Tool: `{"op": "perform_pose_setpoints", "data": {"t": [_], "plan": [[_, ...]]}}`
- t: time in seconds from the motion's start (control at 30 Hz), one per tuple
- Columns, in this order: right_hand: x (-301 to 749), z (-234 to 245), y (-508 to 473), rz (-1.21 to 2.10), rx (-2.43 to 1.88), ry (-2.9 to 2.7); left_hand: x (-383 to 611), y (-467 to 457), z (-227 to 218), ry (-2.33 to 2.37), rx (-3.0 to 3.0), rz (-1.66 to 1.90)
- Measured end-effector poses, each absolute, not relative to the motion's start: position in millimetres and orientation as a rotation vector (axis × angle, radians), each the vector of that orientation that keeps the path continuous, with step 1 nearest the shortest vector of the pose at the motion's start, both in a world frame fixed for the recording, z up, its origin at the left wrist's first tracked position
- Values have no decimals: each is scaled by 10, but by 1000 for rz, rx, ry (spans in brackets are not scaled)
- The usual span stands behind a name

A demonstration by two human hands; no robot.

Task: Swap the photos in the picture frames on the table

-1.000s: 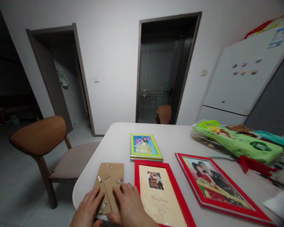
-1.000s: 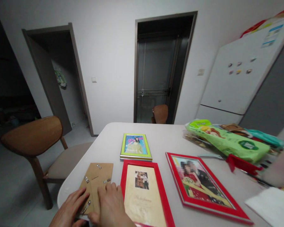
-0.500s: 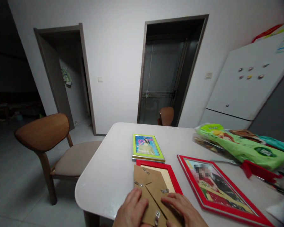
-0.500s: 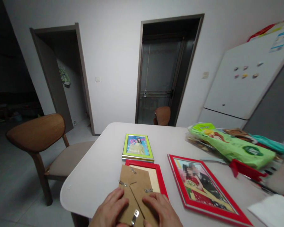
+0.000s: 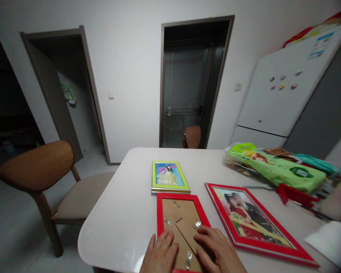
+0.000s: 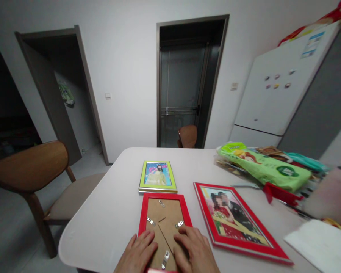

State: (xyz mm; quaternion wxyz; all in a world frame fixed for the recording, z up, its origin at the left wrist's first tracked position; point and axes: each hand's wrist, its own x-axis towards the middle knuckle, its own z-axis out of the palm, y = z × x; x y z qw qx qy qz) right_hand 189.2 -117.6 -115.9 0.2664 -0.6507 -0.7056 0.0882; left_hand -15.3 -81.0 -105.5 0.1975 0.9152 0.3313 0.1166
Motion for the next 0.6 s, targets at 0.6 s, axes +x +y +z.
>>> {"op": "perform_pose_setpoints", "data": {"t": [0.6], "plan": [[1999,-1057,-1090,149,-1862,-1950,-190,-840,-1247,869,2621,544]]}}
